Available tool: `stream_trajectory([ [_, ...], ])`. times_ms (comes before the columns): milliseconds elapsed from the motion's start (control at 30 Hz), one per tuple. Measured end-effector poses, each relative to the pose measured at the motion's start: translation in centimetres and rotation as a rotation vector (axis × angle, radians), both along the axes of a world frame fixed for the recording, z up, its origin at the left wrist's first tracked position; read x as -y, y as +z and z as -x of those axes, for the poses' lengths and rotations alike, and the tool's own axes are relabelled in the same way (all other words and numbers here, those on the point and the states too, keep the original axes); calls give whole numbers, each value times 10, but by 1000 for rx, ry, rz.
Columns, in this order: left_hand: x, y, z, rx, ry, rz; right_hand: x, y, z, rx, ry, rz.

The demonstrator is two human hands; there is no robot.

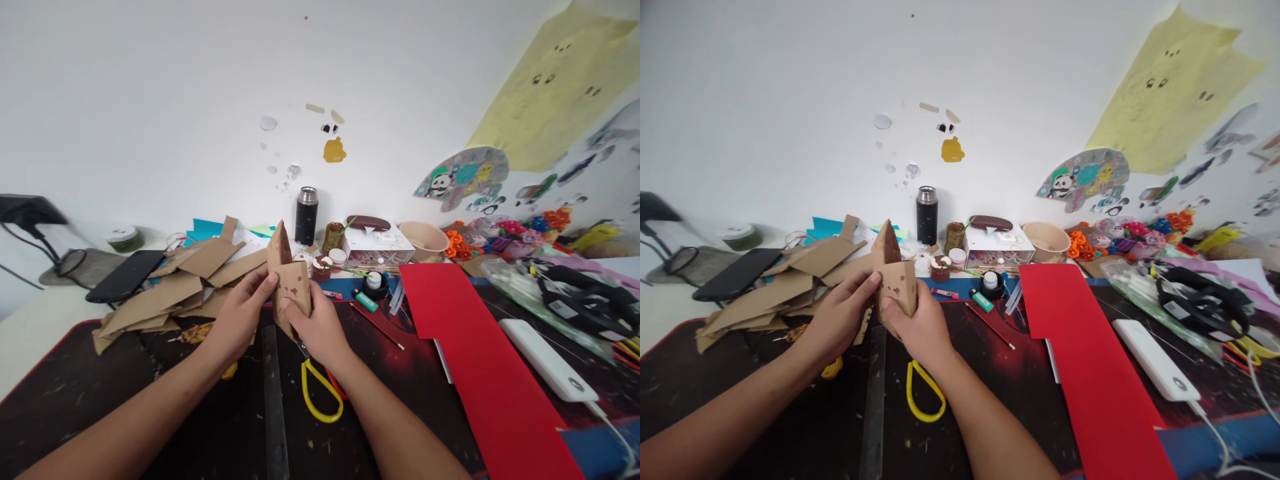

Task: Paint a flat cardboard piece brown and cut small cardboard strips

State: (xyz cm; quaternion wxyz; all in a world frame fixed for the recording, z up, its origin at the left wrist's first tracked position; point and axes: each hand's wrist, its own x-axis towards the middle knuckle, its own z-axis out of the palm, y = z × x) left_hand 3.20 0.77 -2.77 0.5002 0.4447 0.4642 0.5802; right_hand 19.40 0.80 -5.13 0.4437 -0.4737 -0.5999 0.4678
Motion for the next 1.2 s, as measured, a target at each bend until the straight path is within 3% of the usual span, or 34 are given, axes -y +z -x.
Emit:
stream_trajectory([
  [167,-5,-2,5,22,40,78,1,-2,1,-262,184,37],
  [333,-14,8,18,257,39,267,4,3,3,-424,355,106],
  [500,-16,18,28,457,-53,395,1,-1,3,-399,289,142],
  [633,-13,22,28,579,-67,322,-4,-4,2,-382,193,141],
  [833,-13,13,29,787,-123,251,-5,-2,2,-370,165,123],
  [900,-14,11,30,718,-114,256,-3,-1,3,-372,173,106],
  [1067,-14,11,30,315,-16,277,-1,2,5,-384,174,68],
  [1200,-11,14,25,143,-39,279,-2,1,5,-417,198,114],
])
